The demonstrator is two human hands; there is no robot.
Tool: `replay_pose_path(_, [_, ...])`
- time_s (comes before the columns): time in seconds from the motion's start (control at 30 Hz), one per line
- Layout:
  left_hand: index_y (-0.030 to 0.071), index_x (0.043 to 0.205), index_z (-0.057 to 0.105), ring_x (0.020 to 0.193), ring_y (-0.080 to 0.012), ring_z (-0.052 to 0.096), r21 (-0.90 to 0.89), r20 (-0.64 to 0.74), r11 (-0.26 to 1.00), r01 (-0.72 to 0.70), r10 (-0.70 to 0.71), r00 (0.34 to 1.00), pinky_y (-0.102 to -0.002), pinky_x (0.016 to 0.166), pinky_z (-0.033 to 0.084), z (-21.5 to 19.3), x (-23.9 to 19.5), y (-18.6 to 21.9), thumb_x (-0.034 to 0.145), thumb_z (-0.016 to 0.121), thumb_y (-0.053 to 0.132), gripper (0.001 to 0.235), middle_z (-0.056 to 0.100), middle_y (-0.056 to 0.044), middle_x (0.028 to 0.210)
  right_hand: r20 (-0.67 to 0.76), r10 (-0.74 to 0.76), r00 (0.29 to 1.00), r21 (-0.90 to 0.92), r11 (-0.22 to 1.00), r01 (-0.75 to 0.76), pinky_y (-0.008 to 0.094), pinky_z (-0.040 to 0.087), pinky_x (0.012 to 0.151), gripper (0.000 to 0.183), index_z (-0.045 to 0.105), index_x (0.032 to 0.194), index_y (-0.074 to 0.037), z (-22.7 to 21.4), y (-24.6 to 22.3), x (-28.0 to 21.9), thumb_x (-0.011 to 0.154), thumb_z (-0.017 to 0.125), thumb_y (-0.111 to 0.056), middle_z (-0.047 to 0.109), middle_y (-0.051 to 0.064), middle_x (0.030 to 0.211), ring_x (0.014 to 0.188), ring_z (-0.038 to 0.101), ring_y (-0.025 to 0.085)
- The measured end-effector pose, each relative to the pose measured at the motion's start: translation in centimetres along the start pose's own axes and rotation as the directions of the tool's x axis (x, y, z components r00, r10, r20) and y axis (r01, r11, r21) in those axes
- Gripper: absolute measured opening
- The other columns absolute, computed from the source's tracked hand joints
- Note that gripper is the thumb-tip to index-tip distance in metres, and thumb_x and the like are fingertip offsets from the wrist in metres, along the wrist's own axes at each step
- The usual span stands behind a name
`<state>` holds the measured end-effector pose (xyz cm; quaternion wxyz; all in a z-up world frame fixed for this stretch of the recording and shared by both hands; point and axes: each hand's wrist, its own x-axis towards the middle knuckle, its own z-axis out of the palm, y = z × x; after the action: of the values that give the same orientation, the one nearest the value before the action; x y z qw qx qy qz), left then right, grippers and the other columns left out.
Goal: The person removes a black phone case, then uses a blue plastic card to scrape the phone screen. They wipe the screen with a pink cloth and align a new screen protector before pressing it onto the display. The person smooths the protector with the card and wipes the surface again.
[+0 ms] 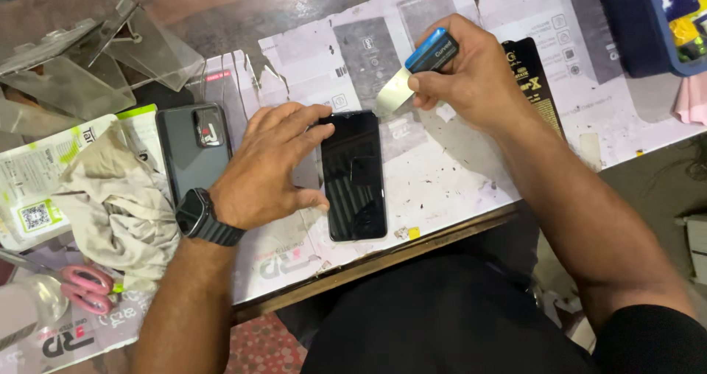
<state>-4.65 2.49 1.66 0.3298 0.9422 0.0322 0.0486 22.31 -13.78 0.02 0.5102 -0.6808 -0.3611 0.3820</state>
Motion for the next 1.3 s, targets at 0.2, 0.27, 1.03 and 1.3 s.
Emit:
replay_pose_path(0.2, [-0.001, 0.133, 0.059, 0.139, -0.0365, 0.04, 0.001, -0.004, 1.0, 0.003, -0.003, 1.0, -0.051, 0.115, 0.028, 0.0, 0.0, 0.2, 0.051, 0.095, 0.033, 0.096, 0.05, -0.016, 0.148, -0.017, 0.099, 0.995, 0.32, 0.943, -0.089, 0.034, 0.065, 0.063, 0.023, 0.06, 0.109, 0.004, 0.3, 0.5, 0.0, 0.092, 0.076, 0.006, 0.072, 0.017, 0.09, 0.072, 0.075, 0.021])
replay_pose_path(0.27, [-0.001, 0.133, 0.059, 0.139, -0.0364, 0.041, -0.002, -0.004, 1.0, 0.008, -0.008, 1.0, -0.05, 0.115, 0.029, -0.1, 0.0, 0.2, 0.052, 0.095, 0.033, 0.096, 0.05, -0.016, 0.148, -0.01, 0.087, 0.996, 0.407, 0.91, -0.076, 0.034, 0.064, 0.062, 0.023, 0.062, 0.11, 0.003, 0.7, 0.2, -0.3, 0.092, 0.075, 0.006, 0.072, 0.016, 0.09, 0.071, 0.074, 0.021])
replay_pose_path(1.03, [-0.003, 0.131, 0.058, 0.14, -0.0369, 0.04, 0.01, -0.031, 1.0, 0.016, -0.016, 0.999, -0.052, 0.119, 0.028, 0.1, -0.7, 1.0, 0.047, 0.096, 0.038, 0.101, 0.05, -0.018, 0.145, 0.039, 0.226, 0.973, 0.043, 0.973, -0.227, 0.027, 0.056, 0.05, 0.013, 0.072, 0.094, 0.005, 3.0, -0.4, 0.1, 0.083, 0.077, 0.001, 0.072, 0.014, 0.076, 0.059, 0.069, 0.015])
replay_pose_path(1.3, [-0.006, 0.143, 0.041, 0.146, -0.0458, 0.019, 0.168, 0.064, 0.978, 0.125, -0.138, 0.988, -0.065, 0.117, 0.008, 0.2, -1.6, 3.6, 0.036, 0.094, 0.065, 0.139, 0.028, -0.028, 0.156, 0.049, 0.221, 0.974, 0.084, 0.971, -0.224, 0.027, 0.054, 0.047, 0.012, 0.072, 0.094, 0.005, 3.0, -0.3, 0.3, 0.084, 0.077, 0.003, 0.072, 0.013, 0.074, 0.056, 0.068, 0.015])
